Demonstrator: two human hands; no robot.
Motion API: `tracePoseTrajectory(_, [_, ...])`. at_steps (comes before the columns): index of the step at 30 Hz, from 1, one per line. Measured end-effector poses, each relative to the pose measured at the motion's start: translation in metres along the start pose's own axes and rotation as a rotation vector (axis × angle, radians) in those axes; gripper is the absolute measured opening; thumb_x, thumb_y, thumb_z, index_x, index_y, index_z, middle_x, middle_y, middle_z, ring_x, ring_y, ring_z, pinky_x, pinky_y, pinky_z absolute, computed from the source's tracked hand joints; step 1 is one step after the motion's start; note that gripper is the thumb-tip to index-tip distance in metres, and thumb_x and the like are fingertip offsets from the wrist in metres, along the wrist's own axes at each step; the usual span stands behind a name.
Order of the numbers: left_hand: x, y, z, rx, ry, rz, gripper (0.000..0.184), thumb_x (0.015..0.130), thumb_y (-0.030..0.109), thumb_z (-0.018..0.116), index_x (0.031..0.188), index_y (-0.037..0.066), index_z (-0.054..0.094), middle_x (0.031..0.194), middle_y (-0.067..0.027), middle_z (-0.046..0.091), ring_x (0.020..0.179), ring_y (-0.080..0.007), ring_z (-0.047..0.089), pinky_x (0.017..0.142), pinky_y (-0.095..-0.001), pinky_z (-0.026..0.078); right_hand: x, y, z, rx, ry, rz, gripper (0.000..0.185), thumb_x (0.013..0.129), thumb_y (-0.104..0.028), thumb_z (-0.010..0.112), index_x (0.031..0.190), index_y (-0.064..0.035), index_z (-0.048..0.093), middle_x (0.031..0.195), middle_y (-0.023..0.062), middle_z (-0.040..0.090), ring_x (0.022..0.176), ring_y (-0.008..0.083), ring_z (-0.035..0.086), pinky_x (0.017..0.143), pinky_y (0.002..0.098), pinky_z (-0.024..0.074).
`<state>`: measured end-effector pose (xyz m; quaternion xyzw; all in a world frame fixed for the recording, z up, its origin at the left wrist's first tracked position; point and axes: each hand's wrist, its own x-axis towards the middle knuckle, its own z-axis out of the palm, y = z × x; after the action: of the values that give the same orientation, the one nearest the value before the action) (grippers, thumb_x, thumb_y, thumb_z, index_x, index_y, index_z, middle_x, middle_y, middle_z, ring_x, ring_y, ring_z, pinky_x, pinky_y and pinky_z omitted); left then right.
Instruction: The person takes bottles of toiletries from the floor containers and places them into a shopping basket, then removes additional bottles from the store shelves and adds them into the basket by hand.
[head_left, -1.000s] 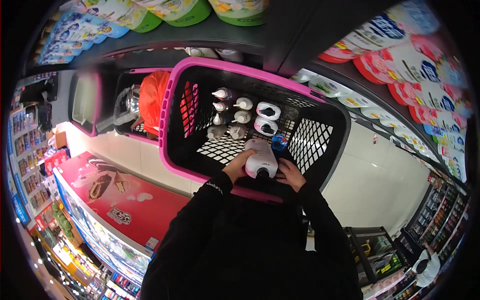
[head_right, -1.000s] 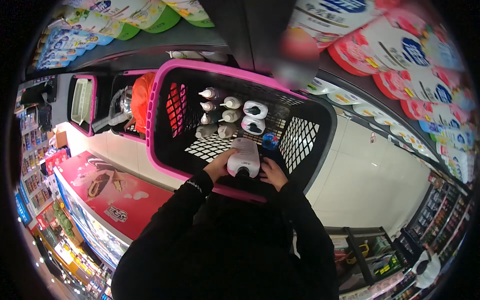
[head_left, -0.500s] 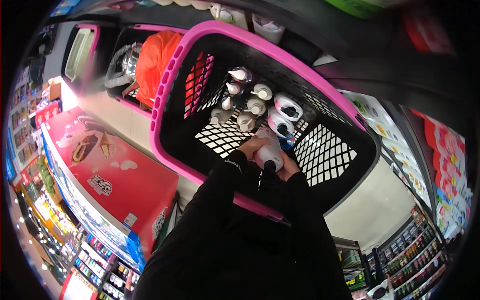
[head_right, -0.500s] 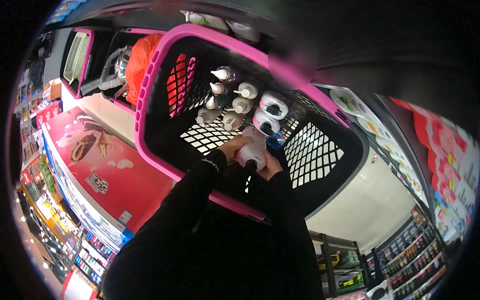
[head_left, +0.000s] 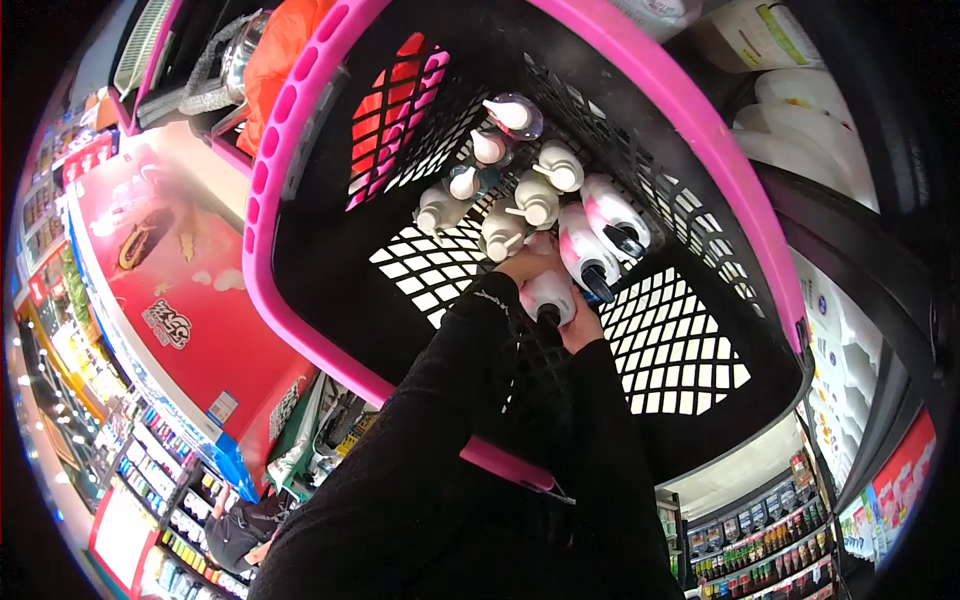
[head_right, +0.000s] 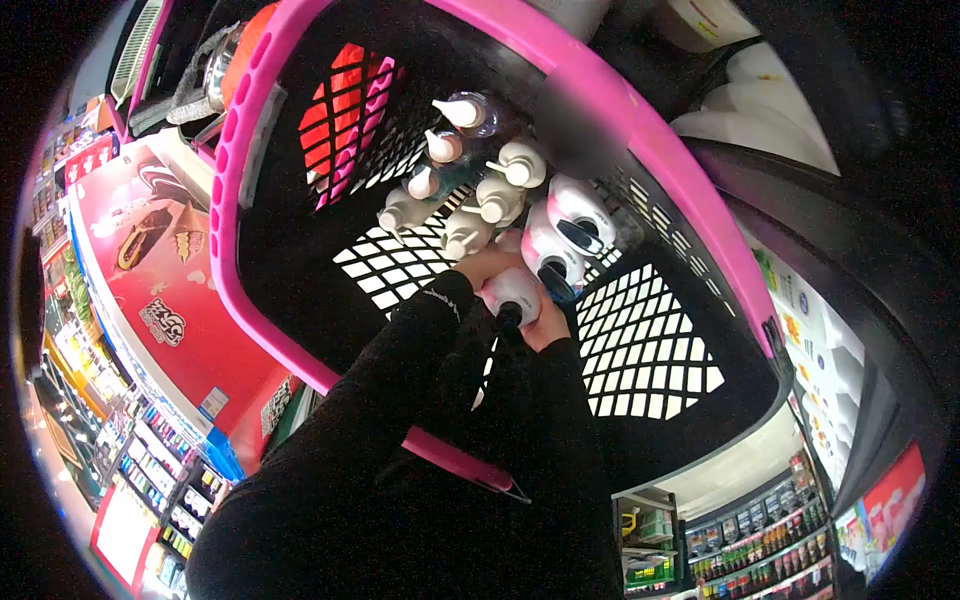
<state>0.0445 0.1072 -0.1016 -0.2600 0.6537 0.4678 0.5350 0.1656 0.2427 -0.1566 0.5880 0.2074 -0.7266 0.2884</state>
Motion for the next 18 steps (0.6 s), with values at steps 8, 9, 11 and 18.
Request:
tracePoseTrajectory(8, [0.06, -0.067, 0.016, -0.15, -0.034, 0.081, 0.055, 0.066, 0.033, 0.062, 0.108, 0.002, 0.048, 0.096, -0.0119, 0.056, 0.082, -0.0196, 0.056, 0.065, -0.027, 0.046, 0.015, 0.0, -0.01, 0.028, -0.084, 0.019, 0.03, 0.084, -0.026, 0.05, 0.104, -0.0037, 0.05, 0.097, 0.008, 0.056, 0.09, 0.0197, 0.054, 0.074, 0.0341, 0.0464])
tracePoseTrajectory(9, [0.067, -0.077, 0.016, -0.196, -0.081, 0.203, 0.05, 0.067, 0.034, 0.061, 0.108, 0.006, 0.049, 0.097, -0.0118, 0.055, 0.08, -0.0198, 0.057, 0.066, -0.0269, 0.047, 0.02, 0.001, -0.015, 0.029, -0.058, -0.004, 0.03, 0.083, -0.026, 0.051, 0.103, -0.0044, 0.05, 0.095, 0.008, 0.056, 0.089, 0.0205, 0.054, 0.073, 0.0358, 0.0464])
tracePoseTrajectory(11, [0.061, -0.071, 0.014, -0.345, -0.101, -0.026, 0.047, 0.069, 0.035, 0.059, 0.106, 0.008, 0.049, 0.098, -0.0124, 0.054, 0.08, -0.0196, 0.057, 0.065, -0.029, 0.047, -0.001, -0.005, 0.004, 0.051, -0.023, 0.056, 0.028, 0.083, -0.027, 0.051, 0.101, -0.0057, 0.051, 0.092, 0.0081, 0.056, 0.086, 0.0215, 0.054, 0.072, 0.0376, 0.0462])
tracePoseTrajectory(18, [0.004, -0.068, 0.011, -0.435, -0.037, -0.215, 0.064, 0.071, 0.059, 0.044, 0.103, 0.004, 0.046, 0.089, -0.0194, 0.053, 0.069, -0.0371, 0.053, 0.059, -0.0484, 0.044, -0.043, -0.017, 0.014, -0.421, 0.036, 0.019, 0.048, 0.082, -0.041, 0.046, 0.114, -0.0063, 0.036, 0.113, 0.0176, 0.041, 0.097, 0.0301, 0.045, 0.082, 0.0448, 0.0372])
